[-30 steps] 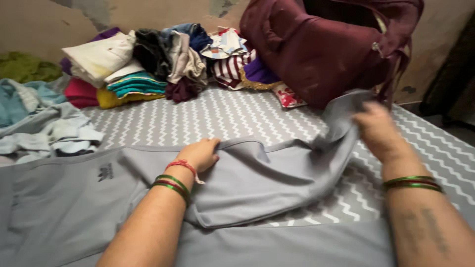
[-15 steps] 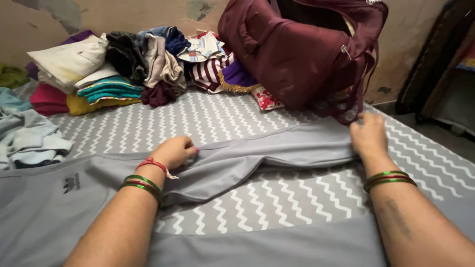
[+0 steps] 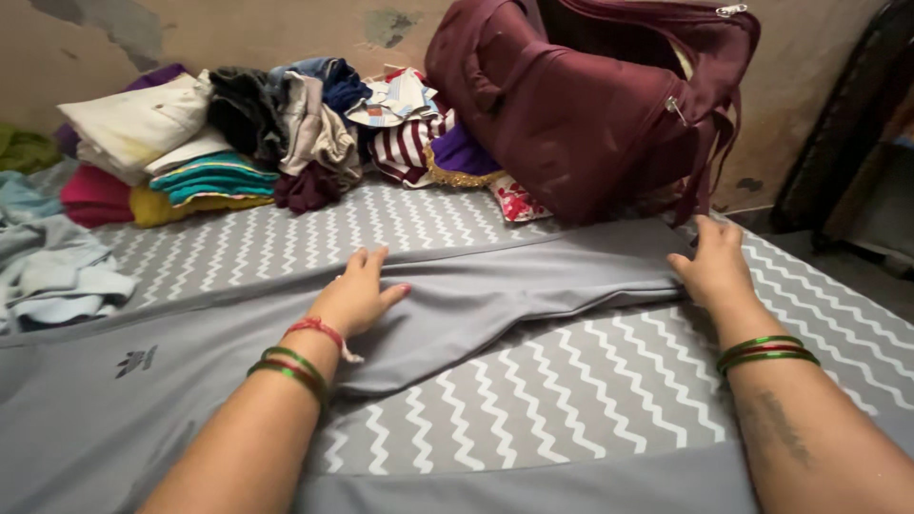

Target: The person picks up a pair of gray pants and a white shirt from a pile on a bed, smooths them out, and folds each one by hand.

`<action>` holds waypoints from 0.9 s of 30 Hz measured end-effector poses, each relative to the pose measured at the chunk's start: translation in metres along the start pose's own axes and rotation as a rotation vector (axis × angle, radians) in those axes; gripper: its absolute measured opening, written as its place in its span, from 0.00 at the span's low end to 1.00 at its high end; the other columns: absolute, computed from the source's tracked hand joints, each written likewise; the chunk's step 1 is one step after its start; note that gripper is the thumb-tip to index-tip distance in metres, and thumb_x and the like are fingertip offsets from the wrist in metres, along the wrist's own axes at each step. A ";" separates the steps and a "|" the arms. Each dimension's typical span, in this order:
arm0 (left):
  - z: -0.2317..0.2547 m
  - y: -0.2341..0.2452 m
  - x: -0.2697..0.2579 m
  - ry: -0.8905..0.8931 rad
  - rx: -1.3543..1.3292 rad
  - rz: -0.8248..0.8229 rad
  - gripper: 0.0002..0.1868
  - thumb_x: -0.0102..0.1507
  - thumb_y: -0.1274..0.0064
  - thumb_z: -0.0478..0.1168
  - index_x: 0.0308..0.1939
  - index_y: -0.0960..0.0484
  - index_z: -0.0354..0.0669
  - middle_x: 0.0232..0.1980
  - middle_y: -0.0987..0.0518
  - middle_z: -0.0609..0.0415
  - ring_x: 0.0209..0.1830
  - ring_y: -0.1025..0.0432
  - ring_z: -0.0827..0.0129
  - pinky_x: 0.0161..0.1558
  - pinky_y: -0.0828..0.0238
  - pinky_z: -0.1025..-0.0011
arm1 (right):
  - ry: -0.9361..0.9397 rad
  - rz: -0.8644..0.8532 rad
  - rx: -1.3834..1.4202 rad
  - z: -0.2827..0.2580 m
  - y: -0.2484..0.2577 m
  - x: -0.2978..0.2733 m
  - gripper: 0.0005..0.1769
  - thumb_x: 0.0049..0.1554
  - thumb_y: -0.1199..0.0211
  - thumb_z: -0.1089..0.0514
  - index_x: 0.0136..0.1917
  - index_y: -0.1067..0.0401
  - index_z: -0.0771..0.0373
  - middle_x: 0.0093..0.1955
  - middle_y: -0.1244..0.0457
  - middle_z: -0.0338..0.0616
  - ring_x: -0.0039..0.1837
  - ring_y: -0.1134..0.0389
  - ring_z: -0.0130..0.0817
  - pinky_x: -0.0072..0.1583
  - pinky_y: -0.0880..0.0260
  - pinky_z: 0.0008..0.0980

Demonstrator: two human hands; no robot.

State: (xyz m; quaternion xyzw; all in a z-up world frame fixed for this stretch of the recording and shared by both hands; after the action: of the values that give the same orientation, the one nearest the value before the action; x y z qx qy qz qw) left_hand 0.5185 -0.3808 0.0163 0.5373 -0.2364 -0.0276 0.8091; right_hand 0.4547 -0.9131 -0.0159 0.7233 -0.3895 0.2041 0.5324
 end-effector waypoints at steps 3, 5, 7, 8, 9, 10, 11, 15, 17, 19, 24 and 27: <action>0.019 0.033 -0.050 -0.087 0.016 -0.090 0.39 0.61 0.43 0.64 0.68 0.31 0.46 0.70 0.33 0.42 0.65 0.32 0.46 0.62 0.34 0.55 | -0.037 -0.330 0.034 -0.039 0.017 -0.004 0.26 0.58 0.33 0.49 0.69 0.24 0.55 0.64 0.34 0.52 0.63 0.27 0.46 0.67 0.28 0.39; 0.033 0.051 -0.090 -0.274 0.060 -0.211 0.35 0.56 0.41 0.66 0.59 0.22 0.50 0.68 0.28 0.51 0.62 0.28 0.54 0.60 0.30 0.60 | 0.035 -0.529 0.172 -0.080 0.027 -0.012 0.29 0.55 0.31 0.47 0.69 0.27 0.55 0.64 0.34 0.49 0.66 0.29 0.44 0.67 0.29 0.40; 0.041 0.061 -0.117 -0.321 0.089 -0.229 0.33 0.56 0.40 0.61 0.59 0.22 0.50 0.65 0.26 0.52 0.59 0.27 0.54 0.57 0.30 0.59 | 0.102 -0.730 0.306 -0.117 0.041 -0.030 0.32 0.52 0.29 0.45 0.68 0.29 0.55 0.65 0.33 0.46 0.69 0.31 0.42 0.68 0.30 0.41; 0.043 0.061 -0.128 -0.370 0.117 -0.244 0.30 0.56 0.40 0.57 0.58 0.22 0.49 0.62 0.24 0.52 0.55 0.26 0.54 0.54 0.29 0.58 | 0.292 -0.770 0.172 -0.134 0.049 -0.041 0.38 0.50 0.24 0.44 0.70 0.33 0.53 0.67 0.38 0.48 0.70 0.37 0.46 0.67 0.35 0.45; 0.044 0.060 -0.135 -0.367 0.115 -0.249 0.30 0.56 0.40 0.57 0.58 0.22 0.49 0.62 0.24 0.52 0.55 0.26 0.54 0.54 0.29 0.58 | 0.481 -0.807 0.035 -0.149 0.054 -0.053 0.44 0.49 0.19 0.43 0.73 0.36 0.51 0.69 0.43 0.49 0.71 0.43 0.50 0.66 0.40 0.49; 0.044 0.058 -0.139 -0.381 0.217 -0.156 0.22 0.58 0.46 0.46 0.57 0.22 0.49 0.57 0.22 0.53 0.51 0.25 0.55 0.51 0.28 0.58 | 0.480 -0.813 0.035 -0.161 0.058 -0.064 0.44 0.49 0.19 0.43 0.73 0.36 0.51 0.69 0.43 0.49 0.71 0.43 0.50 0.66 0.40 0.49; 0.043 0.056 -0.142 -0.392 0.320 -0.062 0.18 0.61 0.51 0.35 0.55 0.22 0.48 0.52 0.21 0.53 0.47 0.23 0.56 0.49 0.27 0.58 | 0.562 -0.629 -0.070 -0.172 0.063 -0.075 0.40 0.45 0.27 0.53 0.70 0.35 0.52 0.67 0.40 0.46 0.69 0.40 0.48 0.65 0.38 0.48; 0.037 0.059 -0.152 -0.383 0.321 0.038 0.12 0.58 0.52 0.32 0.44 0.20 0.46 0.43 0.19 0.52 0.45 0.23 0.56 0.47 0.27 0.58 | 0.666 -0.321 -0.242 -0.192 0.071 -0.101 0.31 0.48 0.37 0.62 0.66 0.34 0.54 0.63 0.38 0.44 0.63 0.35 0.44 0.60 0.33 0.46; 0.032 0.071 -0.157 -0.346 0.153 0.153 0.12 0.57 0.51 0.32 0.40 0.16 0.48 0.40 0.17 0.53 0.44 0.23 0.55 0.46 0.28 0.56 | 0.655 -0.324 -0.206 -0.190 0.074 -0.102 0.27 0.50 0.37 0.62 0.63 0.33 0.54 0.62 0.38 0.43 0.62 0.35 0.44 0.61 0.33 0.45; 0.027 0.084 -0.160 -0.310 0.108 0.157 0.14 0.57 0.53 0.31 0.40 0.14 0.48 0.40 0.16 0.51 0.44 0.22 0.54 0.47 0.28 0.57 | 0.643 -0.325 -0.170 -0.188 0.074 -0.103 0.23 0.51 0.38 0.61 0.61 0.32 0.55 0.60 0.37 0.42 0.61 0.34 0.44 0.62 0.33 0.44; 0.023 0.092 -0.163 -0.223 -0.032 0.121 0.19 0.55 0.55 0.30 0.43 0.12 0.49 0.44 0.15 0.49 0.45 0.21 0.52 0.47 0.26 0.58 | 0.624 -0.297 -0.180 -0.179 0.077 -0.099 0.22 0.42 0.37 0.63 0.53 0.28 0.57 0.54 0.36 0.46 0.56 0.33 0.49 0.54 0.31 0.46; 0.023 0.087 -0.164 -0.230 0.030 -0.003 0.18 0.56 0.53 0.31 0.44 0.13 0.51 0.44 0.15 0.50 0.46 0.21 0.53 0.49 0.26 0.58 | 0.465 -0.459 -0.302 -0.163 0.085 -0.091 0.08 0.54 0.38 0.57 0.50 0.28 0.52 0.52 0.35 0.40 0.59 0.32 0.43 0.59 0.31 0.43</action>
State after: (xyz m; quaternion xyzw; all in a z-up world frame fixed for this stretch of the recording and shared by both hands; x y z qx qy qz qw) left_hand 0.3455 -0.3153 0.0421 0.5430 -0.3273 -0.0864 0.7684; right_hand 0.3522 -0.7411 0.0290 0.6392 -0.1109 0.1783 0.7398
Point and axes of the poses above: each hand's wrist, its own x-axis towards the middle knuckle, its own y-axis out of the back of the hand, z = x × y, the point moved 2 cm from there along x, towards the middle knuckle
